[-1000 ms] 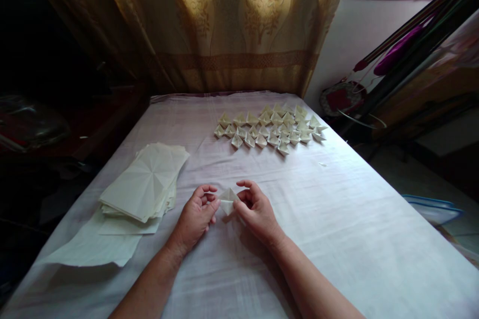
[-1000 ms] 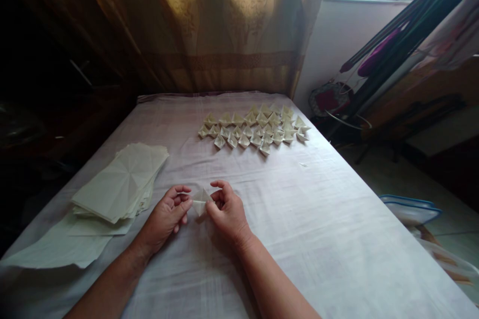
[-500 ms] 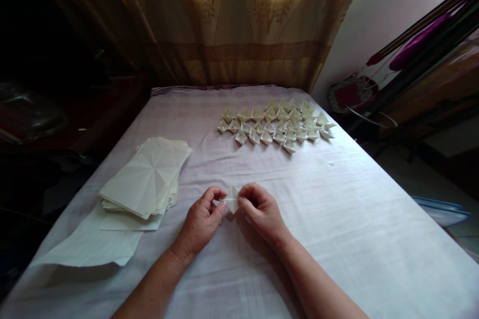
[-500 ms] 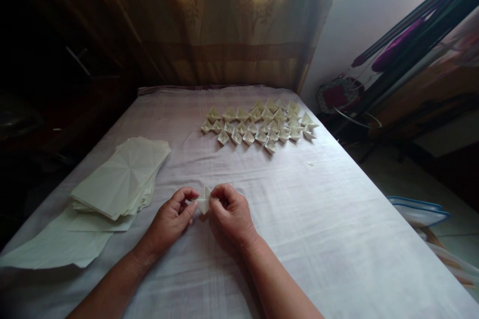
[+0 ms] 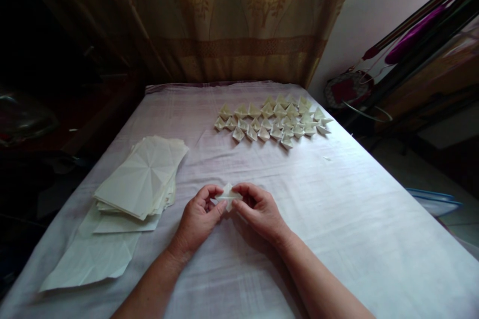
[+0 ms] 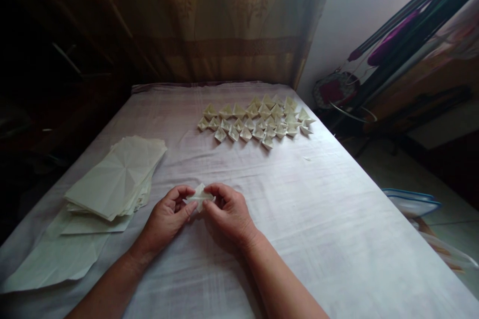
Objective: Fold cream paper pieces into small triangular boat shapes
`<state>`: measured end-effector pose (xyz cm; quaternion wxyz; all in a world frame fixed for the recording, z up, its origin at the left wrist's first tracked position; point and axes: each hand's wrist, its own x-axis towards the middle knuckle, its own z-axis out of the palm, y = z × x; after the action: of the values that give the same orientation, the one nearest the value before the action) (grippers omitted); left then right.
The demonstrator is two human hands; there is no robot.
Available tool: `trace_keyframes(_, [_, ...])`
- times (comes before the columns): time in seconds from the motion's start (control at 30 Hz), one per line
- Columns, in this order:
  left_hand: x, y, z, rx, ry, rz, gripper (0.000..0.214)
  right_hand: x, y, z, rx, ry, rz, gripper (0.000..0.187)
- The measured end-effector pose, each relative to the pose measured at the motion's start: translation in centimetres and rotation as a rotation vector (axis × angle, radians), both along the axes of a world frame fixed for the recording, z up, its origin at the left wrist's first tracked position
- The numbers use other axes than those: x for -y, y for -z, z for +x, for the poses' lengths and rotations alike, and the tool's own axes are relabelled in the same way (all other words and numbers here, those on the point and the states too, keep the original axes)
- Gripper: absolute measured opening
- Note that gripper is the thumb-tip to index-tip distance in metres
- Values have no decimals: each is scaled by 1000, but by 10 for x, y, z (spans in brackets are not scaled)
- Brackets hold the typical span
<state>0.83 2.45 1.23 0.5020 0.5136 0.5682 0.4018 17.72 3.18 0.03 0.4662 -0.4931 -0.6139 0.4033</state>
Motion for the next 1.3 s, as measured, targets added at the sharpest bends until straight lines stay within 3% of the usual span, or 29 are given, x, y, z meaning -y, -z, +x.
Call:
trace_keyframes(0.27, [0, 2, -2, -124, -5, 89, 26, -2, -7, 8, 207, -70, 180, 19])
trace_keyframes(0.5, [2, 2, -10, -440, 40, 355, 21, -3, -1, 12, 343, -86, 284, 19])
trace_keyframes(0.73, [4, 0, -11, -554, 57, 619, 13, -3, 2, 11, 423, -62, 401, 17])
trace_keyframes(1.1, [2, -3, -9, -498, 42, 597, 9, -2, -1, 10, 436, -23, 484, 19])
trace_keyframes(1.3, [1, -2, -13, -573, 60, 738, 11, -3, -2, 9, 493, 40, 606, 19])
